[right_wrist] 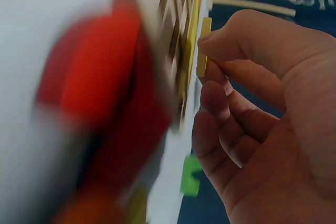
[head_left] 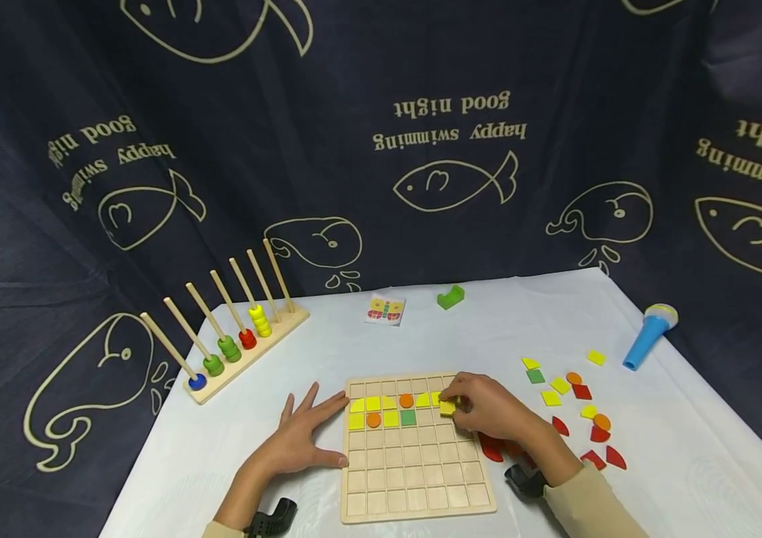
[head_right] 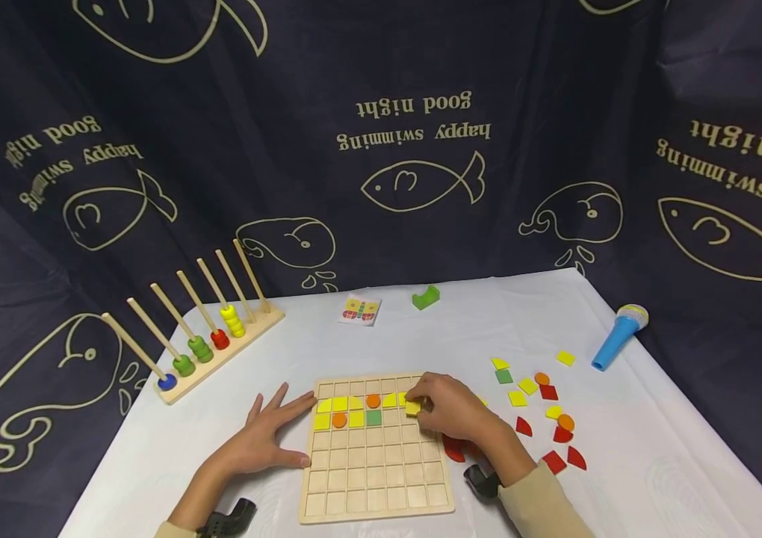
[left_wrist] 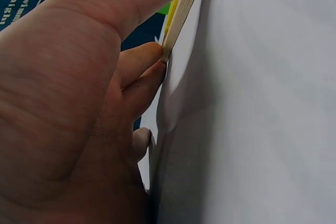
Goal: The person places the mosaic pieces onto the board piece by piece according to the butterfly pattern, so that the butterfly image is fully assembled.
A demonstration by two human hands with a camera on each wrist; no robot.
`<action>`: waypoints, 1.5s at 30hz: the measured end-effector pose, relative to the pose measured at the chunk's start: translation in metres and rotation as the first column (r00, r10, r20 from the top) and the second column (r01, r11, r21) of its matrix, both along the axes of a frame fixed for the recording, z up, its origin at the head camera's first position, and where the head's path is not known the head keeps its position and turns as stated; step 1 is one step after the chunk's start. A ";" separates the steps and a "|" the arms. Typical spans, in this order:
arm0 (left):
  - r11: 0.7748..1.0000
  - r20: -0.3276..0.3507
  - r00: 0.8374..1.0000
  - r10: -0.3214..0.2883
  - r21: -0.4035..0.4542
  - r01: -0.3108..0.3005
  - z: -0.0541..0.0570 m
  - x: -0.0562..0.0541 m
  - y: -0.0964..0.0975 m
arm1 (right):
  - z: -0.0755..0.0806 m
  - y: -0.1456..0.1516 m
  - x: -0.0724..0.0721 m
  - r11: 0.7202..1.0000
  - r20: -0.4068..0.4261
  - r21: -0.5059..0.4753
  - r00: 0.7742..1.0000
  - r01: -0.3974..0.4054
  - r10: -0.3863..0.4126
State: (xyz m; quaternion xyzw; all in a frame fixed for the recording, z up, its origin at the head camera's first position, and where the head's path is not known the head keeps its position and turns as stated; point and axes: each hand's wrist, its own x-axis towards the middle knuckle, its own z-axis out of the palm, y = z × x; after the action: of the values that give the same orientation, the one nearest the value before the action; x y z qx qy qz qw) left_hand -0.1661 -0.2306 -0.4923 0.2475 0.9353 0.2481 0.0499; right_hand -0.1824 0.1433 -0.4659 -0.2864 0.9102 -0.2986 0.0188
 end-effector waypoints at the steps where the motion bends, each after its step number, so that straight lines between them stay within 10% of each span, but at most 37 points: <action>1: 1.000 0.000 1.000 0.002 0.001 -0.002 0.000 0.000 0.000 | 0.001 -0.004 0.001 1.000 -0.015 0.001 1.000 -0.022 0.022; 28: 1.000 0.007 1.000 0.007 0.002 -0.007 0.003 0.002 0.002 | -0.005 -0.040 0.007 0.993 -0.094 0.051 0.990 -0.103 0.108; 45: 1.000 -0.002 1.000 0.008 -0.003 -0.008 0.002 0.002 0.002 | 0.009 -0.025 0.011 0.988 -0.107 0.152 0.994 0.009 0.007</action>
State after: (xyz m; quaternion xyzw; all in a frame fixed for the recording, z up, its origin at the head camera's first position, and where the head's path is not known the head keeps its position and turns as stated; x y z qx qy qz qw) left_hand -0.1646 -0.2287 -0.4899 0.2438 0.9366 0.2469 0.0484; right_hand -0.1717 0.1184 -0.4571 -0.2994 0.9301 -0.2125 -0.0083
